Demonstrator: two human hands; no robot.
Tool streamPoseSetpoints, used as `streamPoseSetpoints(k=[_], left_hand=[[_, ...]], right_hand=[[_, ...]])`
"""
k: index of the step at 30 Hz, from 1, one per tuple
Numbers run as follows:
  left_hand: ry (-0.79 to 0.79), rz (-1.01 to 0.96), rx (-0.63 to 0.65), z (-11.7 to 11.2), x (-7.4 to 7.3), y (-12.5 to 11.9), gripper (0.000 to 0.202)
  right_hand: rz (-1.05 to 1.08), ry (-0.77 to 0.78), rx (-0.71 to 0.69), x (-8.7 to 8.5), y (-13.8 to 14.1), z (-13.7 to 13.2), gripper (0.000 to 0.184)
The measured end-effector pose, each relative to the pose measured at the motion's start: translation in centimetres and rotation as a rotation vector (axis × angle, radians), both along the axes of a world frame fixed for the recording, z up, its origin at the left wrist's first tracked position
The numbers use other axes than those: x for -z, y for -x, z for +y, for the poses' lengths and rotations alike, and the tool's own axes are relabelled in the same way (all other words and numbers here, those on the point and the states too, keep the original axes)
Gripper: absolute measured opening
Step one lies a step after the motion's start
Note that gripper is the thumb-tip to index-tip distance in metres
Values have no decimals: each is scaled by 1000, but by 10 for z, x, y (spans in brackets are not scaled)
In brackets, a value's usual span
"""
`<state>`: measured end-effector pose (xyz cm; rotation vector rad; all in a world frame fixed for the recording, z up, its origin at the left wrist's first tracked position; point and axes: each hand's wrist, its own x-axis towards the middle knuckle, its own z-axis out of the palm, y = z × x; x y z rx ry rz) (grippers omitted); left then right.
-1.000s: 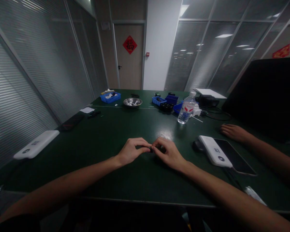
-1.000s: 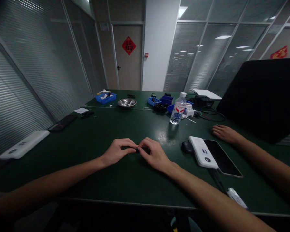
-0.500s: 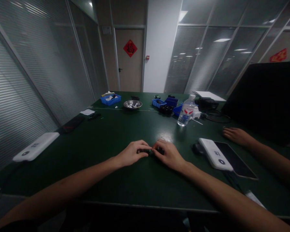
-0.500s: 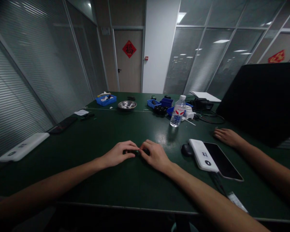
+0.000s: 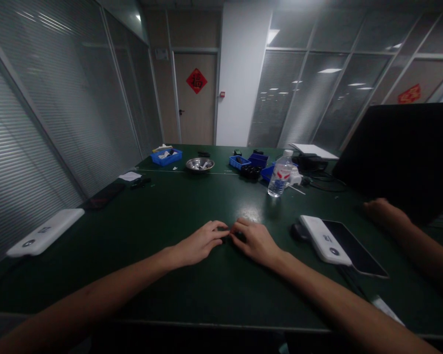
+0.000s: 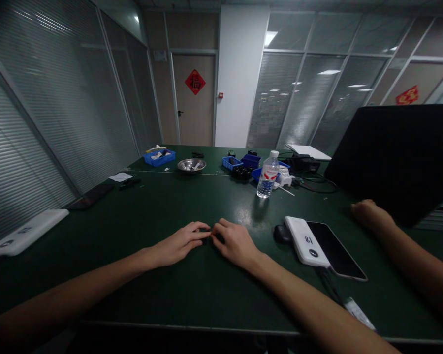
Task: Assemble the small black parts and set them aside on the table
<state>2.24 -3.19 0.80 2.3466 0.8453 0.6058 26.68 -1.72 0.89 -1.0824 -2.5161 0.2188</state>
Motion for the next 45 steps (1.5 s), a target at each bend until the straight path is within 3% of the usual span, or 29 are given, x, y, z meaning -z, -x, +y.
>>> streamPoseSetpoints(k=[4, 9, 14, 23, 28, 34, 38, 45], left_hand=[[64, -63, -62, 4, -2, 2, 46], [113, -45, -116, 13, -4, 10, 18], [65, -47, -165, 14, -4, 12, 14], [79, 4, -190, 10, -6, 12, 18], [177, 44, -171, 7, -8, 13, 27], [233, 74, -185, 10, -10, 16, 31], [192, 61, -184, 7, -10, 12, 25], [-32, 75, -231, -3, 2, -10, 22]], right_hand=[[-32, 11, 4, -5, 0, -2, 12], [-32, 32, 77, -7, -1, -1, 15], [-62, 46, 28, -7, 0, 0, 27], [-19, 111, 33, -5, 11, 3, 18], [23, 73, 95, 0, 14, 2, 13], [31, 92, 11, -1, 8, -1, 17], [126, 94, 61, -2, 6, 0, 14], [188, 99, 119, -1, 1, 6, 11]])
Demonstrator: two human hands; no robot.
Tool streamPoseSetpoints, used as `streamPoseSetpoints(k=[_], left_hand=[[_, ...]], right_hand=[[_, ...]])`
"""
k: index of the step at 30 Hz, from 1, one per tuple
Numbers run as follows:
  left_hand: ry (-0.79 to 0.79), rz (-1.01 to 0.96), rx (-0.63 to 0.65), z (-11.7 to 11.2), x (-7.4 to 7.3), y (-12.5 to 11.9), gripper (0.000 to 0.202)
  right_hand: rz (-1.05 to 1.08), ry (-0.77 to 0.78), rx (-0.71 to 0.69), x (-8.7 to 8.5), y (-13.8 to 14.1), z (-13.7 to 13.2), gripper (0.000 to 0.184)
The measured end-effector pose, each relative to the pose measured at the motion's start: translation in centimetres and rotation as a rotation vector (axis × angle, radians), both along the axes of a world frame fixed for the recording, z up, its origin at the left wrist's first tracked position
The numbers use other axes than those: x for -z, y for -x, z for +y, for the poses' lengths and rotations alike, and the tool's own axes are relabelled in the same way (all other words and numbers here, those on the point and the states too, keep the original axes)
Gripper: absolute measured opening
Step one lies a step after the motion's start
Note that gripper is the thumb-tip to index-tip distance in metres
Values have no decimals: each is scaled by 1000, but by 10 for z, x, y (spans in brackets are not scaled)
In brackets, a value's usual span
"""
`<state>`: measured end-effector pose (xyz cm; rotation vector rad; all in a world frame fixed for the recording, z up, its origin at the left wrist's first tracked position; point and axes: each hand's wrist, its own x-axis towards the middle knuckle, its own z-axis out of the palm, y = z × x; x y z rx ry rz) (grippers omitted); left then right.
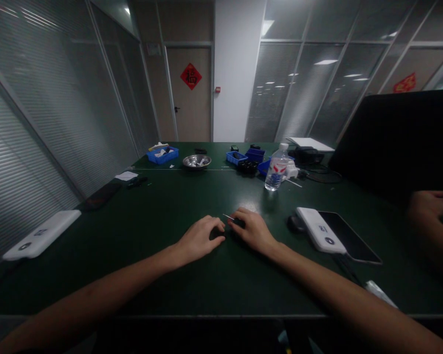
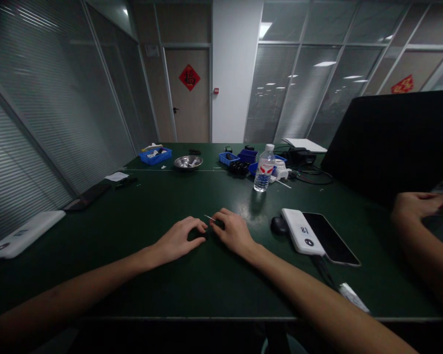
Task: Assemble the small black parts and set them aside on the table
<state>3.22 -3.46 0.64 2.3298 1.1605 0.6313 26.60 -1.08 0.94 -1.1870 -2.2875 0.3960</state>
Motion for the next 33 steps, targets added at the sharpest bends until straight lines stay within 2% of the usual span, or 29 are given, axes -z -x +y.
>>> streamPoseSetpoints(k=[4, 7, 10, 16, 19, 22, 29, 33], left_hand=[[-4, 108, 37, 0, -1, 9, 23], [22, 151, 17, 11, -3, 37, 26], [33, 160, -94, 36, 0, 92, 35], [-146, 294, -500, 94, 14, 239, 38], [-132, 349, -621, 105, 15, 285, 37], [-85, 342, -656, 106, 12, 299, 35], [-112, 330, -690, 100, 10, 295, 42], [-161, 307, -662, 98, 10, 294, 37]], right_hand=[[-5, 10, -7, -2, 1, -2, 11], [-23, 26, -15, -4, 2, -4, 12], [-41, 51, -19, -7, 3, -7, 14], [-51, 49, -28, -7, 3, -6, 15], [-54, 39, -36, -3, 2, -3, 15], [-57, 35, -35, -1, 1, -2, 15], [-25, 38, -44, -4, 0, -6, 14], [-30, 33, -48, -6, 1, -7, 15]])
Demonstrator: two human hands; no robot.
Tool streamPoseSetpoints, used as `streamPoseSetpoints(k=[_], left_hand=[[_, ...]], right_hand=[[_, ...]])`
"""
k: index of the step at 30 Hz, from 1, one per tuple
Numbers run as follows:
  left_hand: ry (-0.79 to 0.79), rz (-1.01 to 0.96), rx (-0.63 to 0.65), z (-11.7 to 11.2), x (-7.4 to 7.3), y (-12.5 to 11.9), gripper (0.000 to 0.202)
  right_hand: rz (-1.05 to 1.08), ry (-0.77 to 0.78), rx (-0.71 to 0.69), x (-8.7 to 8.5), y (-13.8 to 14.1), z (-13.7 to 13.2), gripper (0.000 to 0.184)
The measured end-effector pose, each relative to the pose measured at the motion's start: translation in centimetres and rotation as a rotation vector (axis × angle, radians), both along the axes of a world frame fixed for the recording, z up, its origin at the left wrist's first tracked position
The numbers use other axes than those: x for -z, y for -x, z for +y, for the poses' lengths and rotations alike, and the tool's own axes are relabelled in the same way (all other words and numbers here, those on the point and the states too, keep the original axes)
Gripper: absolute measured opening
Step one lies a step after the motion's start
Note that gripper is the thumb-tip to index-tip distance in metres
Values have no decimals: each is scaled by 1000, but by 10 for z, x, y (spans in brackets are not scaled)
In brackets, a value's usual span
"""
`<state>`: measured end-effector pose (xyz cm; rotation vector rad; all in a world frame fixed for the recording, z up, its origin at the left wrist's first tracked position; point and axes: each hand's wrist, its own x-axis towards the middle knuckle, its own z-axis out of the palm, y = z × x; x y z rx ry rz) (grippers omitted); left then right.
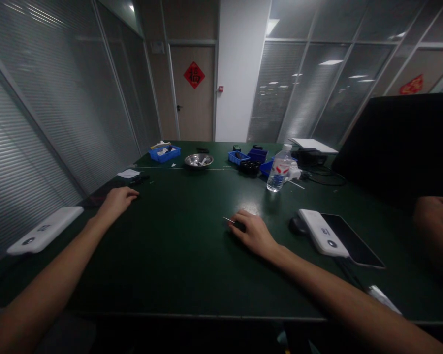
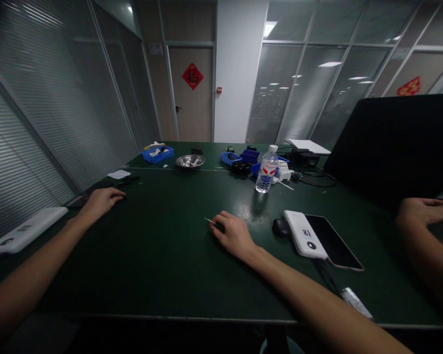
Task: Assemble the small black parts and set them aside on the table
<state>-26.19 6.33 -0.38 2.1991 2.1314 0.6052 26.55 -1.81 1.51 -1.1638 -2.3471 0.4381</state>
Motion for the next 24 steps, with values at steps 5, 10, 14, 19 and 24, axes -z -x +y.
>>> streamPoseSetpoints(k=[5, 10, 14, 19, 24], left_hand=[[-17, 30, 33, 2, 3, 1, 35], [-27, 7, 41, 1, 4, 2, 34], [-13, 6, 24, -2, 2, -4, 34], [-19, 35, -10, -3, -1, -8, 35], [2, -52, -47, -2, -5, -9, 35]], right_hand=[[-6, 8, 3, 0, 0, 0, 15], [-13, 14, 3, -1, -1, 0, 17], [-13, 16, 3, 1, -1, 1, 17], [-12, -1, 2, 2, -1, 2, 15], [-23, 17, 5, -1, 0, 0, 15]])
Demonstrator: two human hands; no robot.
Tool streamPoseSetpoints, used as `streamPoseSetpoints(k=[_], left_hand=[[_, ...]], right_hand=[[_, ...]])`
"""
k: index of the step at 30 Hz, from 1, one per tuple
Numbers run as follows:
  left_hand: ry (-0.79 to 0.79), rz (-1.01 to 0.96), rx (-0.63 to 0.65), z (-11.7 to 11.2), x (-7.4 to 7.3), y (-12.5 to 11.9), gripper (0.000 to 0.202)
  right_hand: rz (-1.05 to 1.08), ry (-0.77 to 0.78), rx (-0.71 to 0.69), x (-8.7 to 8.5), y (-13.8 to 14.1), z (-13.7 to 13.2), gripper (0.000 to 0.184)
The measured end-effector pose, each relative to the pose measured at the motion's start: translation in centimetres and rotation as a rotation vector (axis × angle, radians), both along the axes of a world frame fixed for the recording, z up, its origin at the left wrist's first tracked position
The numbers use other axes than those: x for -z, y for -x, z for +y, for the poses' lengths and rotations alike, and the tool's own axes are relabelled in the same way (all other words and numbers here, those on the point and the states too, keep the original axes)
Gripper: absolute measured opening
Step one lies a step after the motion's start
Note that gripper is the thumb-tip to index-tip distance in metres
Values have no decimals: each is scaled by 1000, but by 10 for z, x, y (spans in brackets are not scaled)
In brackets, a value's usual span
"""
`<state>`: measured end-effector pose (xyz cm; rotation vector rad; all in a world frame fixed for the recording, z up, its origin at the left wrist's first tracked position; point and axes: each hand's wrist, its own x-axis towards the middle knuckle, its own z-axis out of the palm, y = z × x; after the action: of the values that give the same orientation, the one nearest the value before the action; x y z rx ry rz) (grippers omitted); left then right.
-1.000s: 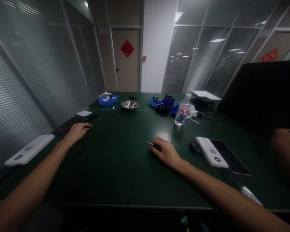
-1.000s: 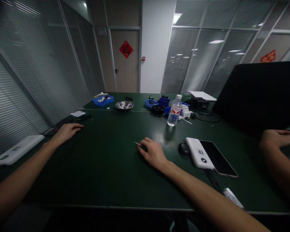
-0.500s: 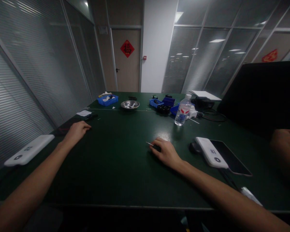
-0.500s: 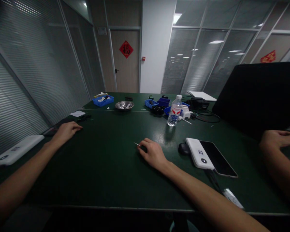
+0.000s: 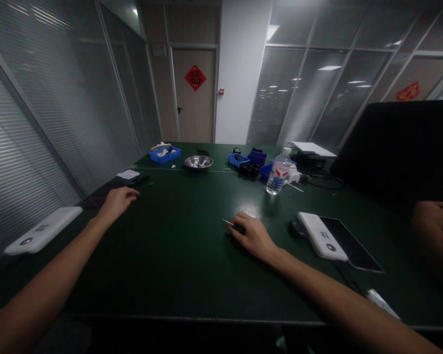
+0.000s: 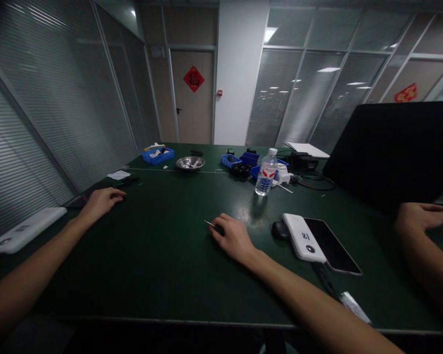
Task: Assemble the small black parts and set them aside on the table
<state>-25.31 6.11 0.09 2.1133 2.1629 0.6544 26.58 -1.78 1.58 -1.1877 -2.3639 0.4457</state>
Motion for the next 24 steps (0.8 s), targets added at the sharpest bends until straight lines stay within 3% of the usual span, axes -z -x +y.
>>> streamPoseSetpoints(k=[12, 17, 24], left_hand=[[-70, 16, -34, 6, 9, 16, 32], [39, -117, -166, 6, 6, 16, 32], [99, -258, -210, 10, 7, 24, 41]], right_hand=[[-3, -3, -5, -1, 0, -1, 15], [-10, 5, -6, -3, 0, -2, 16], [-9, -3, -1, 0, 1, 0, 15]])
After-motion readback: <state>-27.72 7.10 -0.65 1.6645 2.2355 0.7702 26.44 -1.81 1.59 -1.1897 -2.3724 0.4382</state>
